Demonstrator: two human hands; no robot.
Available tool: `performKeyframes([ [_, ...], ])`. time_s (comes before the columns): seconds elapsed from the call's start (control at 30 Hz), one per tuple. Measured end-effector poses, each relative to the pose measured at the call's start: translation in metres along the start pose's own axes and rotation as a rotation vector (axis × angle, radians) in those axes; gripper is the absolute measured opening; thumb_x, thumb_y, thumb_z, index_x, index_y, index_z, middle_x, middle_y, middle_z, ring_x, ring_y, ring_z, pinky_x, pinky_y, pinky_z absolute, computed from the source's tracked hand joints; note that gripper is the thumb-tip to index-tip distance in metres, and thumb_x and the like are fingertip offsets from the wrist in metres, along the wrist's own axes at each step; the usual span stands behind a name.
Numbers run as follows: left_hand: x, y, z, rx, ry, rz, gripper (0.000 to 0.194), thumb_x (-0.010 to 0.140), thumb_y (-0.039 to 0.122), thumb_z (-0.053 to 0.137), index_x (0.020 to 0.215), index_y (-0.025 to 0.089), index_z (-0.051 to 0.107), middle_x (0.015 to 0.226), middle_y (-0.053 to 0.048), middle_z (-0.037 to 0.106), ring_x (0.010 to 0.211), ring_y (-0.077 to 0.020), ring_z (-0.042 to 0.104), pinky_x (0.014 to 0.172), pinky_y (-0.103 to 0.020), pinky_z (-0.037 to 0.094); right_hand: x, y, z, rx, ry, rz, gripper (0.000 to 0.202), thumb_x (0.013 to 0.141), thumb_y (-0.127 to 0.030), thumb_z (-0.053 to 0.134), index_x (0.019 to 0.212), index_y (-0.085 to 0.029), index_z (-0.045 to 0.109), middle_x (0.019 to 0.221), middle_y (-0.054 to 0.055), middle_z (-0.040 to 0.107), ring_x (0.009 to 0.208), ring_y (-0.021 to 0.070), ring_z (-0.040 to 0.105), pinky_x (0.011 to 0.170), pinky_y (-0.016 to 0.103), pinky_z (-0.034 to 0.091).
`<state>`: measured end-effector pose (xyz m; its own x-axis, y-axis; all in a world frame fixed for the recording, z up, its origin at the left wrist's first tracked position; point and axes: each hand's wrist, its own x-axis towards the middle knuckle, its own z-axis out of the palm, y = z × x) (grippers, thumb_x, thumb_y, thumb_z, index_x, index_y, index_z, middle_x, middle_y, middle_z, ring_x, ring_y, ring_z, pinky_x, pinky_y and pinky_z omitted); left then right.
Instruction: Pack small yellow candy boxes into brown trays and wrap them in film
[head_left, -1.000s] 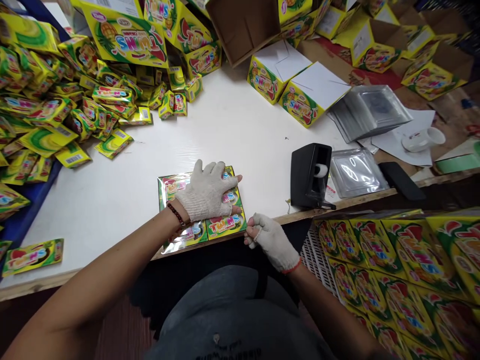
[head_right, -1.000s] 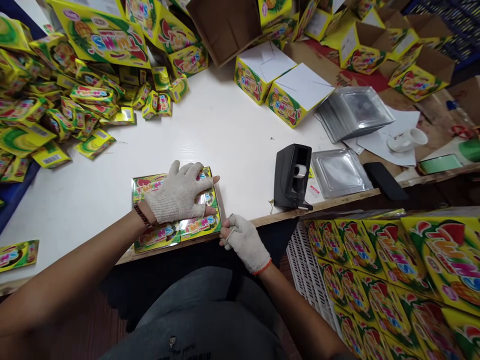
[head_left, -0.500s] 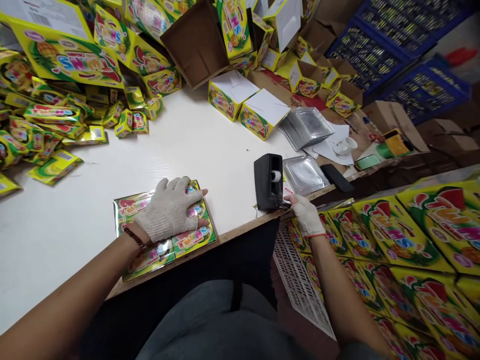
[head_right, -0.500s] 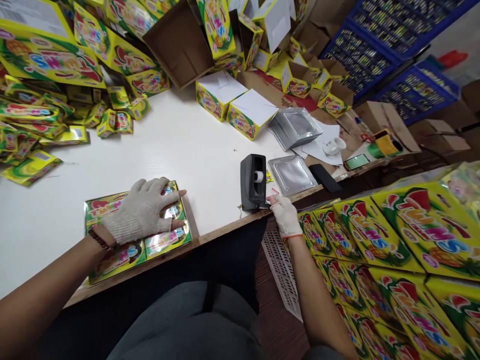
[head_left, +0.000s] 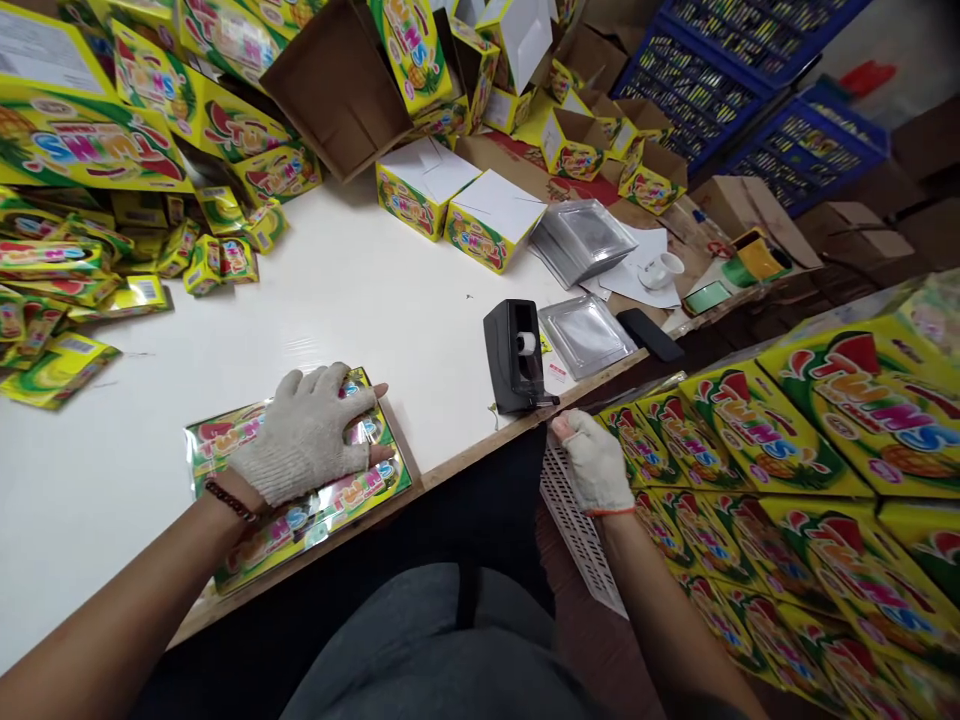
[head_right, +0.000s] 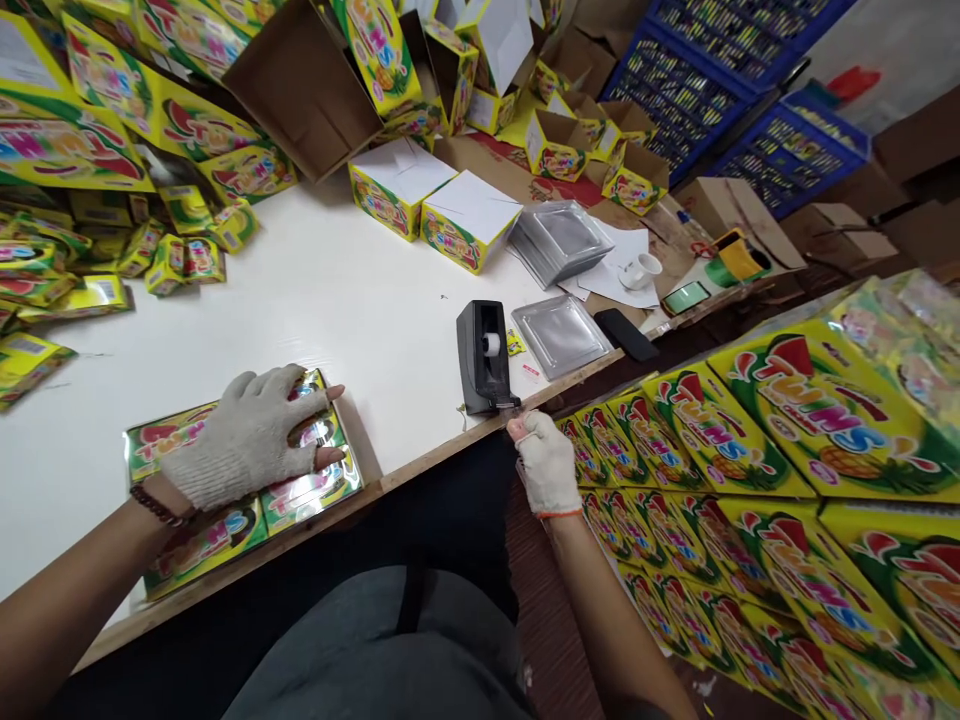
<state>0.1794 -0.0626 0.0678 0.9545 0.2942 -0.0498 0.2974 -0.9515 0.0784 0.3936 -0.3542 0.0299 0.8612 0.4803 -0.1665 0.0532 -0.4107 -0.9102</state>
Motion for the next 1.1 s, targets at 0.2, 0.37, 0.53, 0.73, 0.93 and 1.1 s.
performKeyframes([
  [0.2,0.0,0.002,-0.002,0.009,-0.011,-0.003,0.073,0.079,0.073,0.058,0.136,0.029,0.06,0.126,-0.016,0.054,0.114,-0.0383,0.05,0.098,-0.051,0.036,0.004,0.01,0.013,-0.104,0.016,0.025,0.034,0.079,-0.056,0.053,0.065,-0.025,0.052,0.065,0.001,0.053,0.067,0.019,0.048,0.063,0.031,0.041],
  [0.37,-0.002,0.007,-0.006,0.036,-0.05,-0.016,0.075,0.078,0.075,0.057,0.137,0.028,0.059,0.128,-0.016,0.054,0.111,-0.0361,0.051,0.097,-0.049,0.035,0.019,0.017,-0.003,-0.258,-0.169,0.006,0.036,0.077,-0.057,0.054,0.061,-0.025,0.05,0.061,0.001,0.055,0.063,0.0182,0.049,0.063,0.031,0.041],
  [0.53,-0.006,0.009,-0.005,-0.013,-0.032,-0.028,0.077,0.077,0.075,0.06,0.138,0.028,0.059,0.126,-0.016,0.054,0.111,-0.0353,0.051,0.099,-0.049,0.034,0.037,0.023,-0.007,-0.327,-0.225,0.078,0.036,0.072,-0.059,0.053,0.062,-0.024,0.05,0.059,0.001,0.054,0.059,0.017,0.047,0.06,0.031,0.038],
  [0.73,-0.009,0.007,-0.002,-0.024,-0.014,-0.03,0.076,0.076,0.074,0.061,0.138,0.03,0.059,0.125,-0.015,0.054,0.111,-0.0342,0.051,0.099,-0.049,0.033,0.039,0.023,-0.03,-0.686,-0.252,0.072,0.031,0.07,-0.051,0.051,0.057,-0.025,0.041,0.056,-0.002,0.044,0.061,0.0161,0.04,0.06,0.03,0.032],
  [0.93,-0.008,0.007,-0.001,-0.024,-0.01,-0.025,0.077,0.076,0.075,0.061,0.138,0.03,0.058,0.128,-0.015,0.053,0.114,-0.0353,0.05,0.1,-0.049,0.033,0.029,-0.054,0.0,-0.351,-0.79,-0.249,0.035,0.092,-0.049,0.05,0.07,-0.022,0.045,0.069,-0.002,0.041,0.066,0.0146,0.037,0.062,0.029,0.03],
  [1.1,-0.008,0.007,0.001,-0.041,0.005,-0.029,0.084,0.071,0.078,0.063,0.139,0.028,0.058,0.129,-0.015,0.052,0.114,-0.0358,0.05,0.101,-0.05,0.031,0.061,-0.107,0.101,-0.225,-1.286,-0.462,0.035,0.088,-0.045,0.054,0.065,-0.021,0.044,0.065,-0.005,0.042,0.064,0.012,0.039,0.063,0.028,0.032],
])
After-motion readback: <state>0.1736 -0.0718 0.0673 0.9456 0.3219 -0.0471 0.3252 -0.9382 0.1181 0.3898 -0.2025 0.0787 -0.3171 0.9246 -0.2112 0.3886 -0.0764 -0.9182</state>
